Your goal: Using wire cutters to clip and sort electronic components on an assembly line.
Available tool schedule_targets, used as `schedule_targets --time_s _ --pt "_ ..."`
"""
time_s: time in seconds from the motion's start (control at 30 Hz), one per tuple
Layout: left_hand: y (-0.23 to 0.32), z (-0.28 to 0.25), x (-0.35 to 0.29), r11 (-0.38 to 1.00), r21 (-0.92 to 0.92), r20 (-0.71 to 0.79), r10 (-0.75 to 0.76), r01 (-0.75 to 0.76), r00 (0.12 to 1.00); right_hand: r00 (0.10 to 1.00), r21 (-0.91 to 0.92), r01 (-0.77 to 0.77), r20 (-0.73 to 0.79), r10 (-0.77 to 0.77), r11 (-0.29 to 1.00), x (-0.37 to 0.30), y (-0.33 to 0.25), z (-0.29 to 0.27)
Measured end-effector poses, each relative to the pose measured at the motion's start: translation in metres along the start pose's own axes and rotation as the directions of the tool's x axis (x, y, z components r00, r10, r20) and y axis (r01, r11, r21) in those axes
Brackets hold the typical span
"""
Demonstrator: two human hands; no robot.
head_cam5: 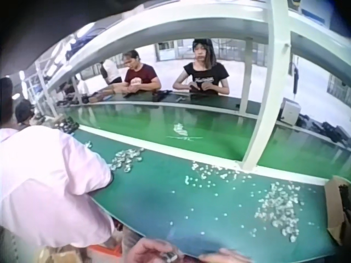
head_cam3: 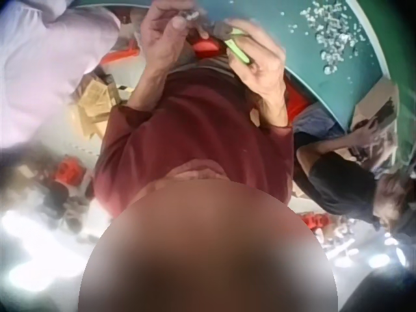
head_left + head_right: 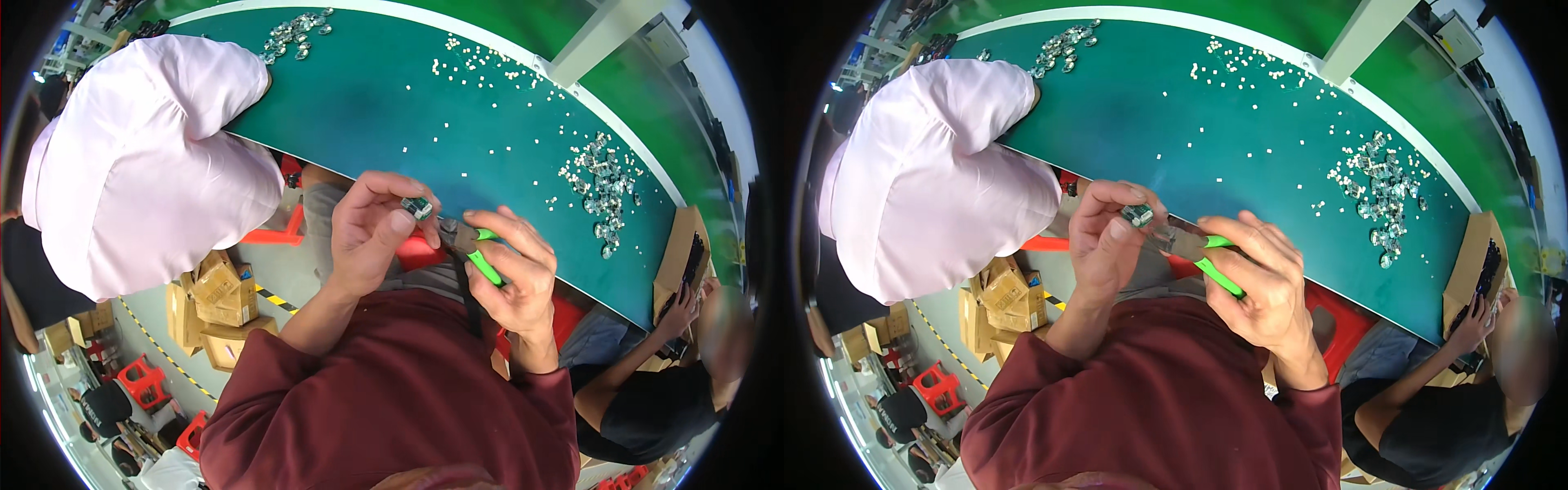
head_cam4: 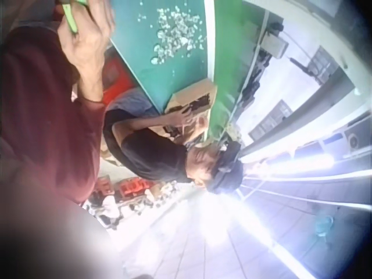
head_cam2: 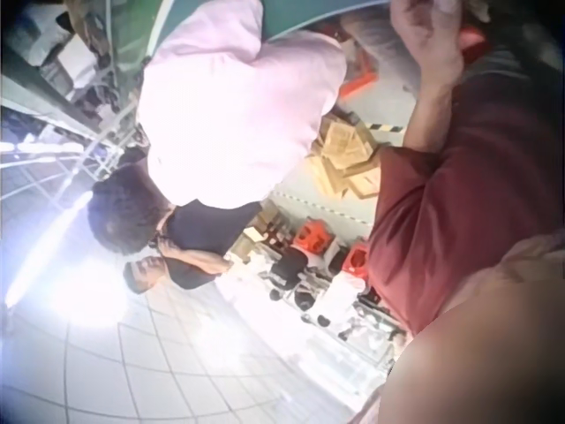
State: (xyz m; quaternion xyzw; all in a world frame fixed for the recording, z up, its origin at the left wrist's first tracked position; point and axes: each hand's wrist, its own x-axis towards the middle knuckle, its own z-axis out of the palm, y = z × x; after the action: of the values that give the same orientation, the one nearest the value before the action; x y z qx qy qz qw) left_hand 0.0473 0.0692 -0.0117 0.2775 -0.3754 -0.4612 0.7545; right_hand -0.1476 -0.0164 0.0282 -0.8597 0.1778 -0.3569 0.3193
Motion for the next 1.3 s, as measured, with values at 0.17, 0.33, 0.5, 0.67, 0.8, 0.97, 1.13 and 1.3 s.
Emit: schedule_targets --time_s 0.17,0.33,0.5,0.67,0.8,0.97,1.13,1.3 --pt "-0.004 -0.003 0.000 0.994 0.095 0.019 0.060 -0.062 0.998 0.999 -0.084 -0.010 0.052 0.015 0.996 0.002 -0.005 -0.003" --pt "0.000 -0.001 -0.001 0.978 0.188 0.023 0.087 -0.089 0.996 0.997 -0.139 -0.015 0.075 0.025 0.990 0.000 -0.007 -0.010" --pt "0.000 -0.004 0.000 0.934 0.319 0.056 0.151 -0.161 0.987 0.994 -0.207 -0.025 0.100 0.047 0.978 0.000 -0.011 -0.015" --pt "0.003 0.005 0.002 0.964 0.234 0.024 0.127 -0.129 0.992 0.995 -0.283 -0.024 0.090 0.052 0.959 -0.001 -0.015 -0.015" --pt "0.005 0.003 0.001 0.941 0.303 0.044 0.146 -0.153 0.988 0.995 -0.294 -0.013 0.090 0.041 0.956 -0.001 -0.015 -0.015" --pt "0.004 0.006 -0.001 0.946 0.301 0.013 0.119 -0.117 0.993 0.996 -0.294 0.018 0.086 0.007 0.956 -0.003 -0.014 -0.013" --pt "0.001 0.008 -0.005 0.952 0.281 -0.004 0.127 -0.120 0.992 0.992 -0.262 -0.015 0.115 0.046 0.965 -0.003 -0.018 -0.008" --pt "-0.001 0.004 -0.006 0.957 0.273 0.021 0.097 -0.099 0.995 0.995 -0.206 -0.007 0.094 0.027 0.979 -0.007 -0.014 0.001"
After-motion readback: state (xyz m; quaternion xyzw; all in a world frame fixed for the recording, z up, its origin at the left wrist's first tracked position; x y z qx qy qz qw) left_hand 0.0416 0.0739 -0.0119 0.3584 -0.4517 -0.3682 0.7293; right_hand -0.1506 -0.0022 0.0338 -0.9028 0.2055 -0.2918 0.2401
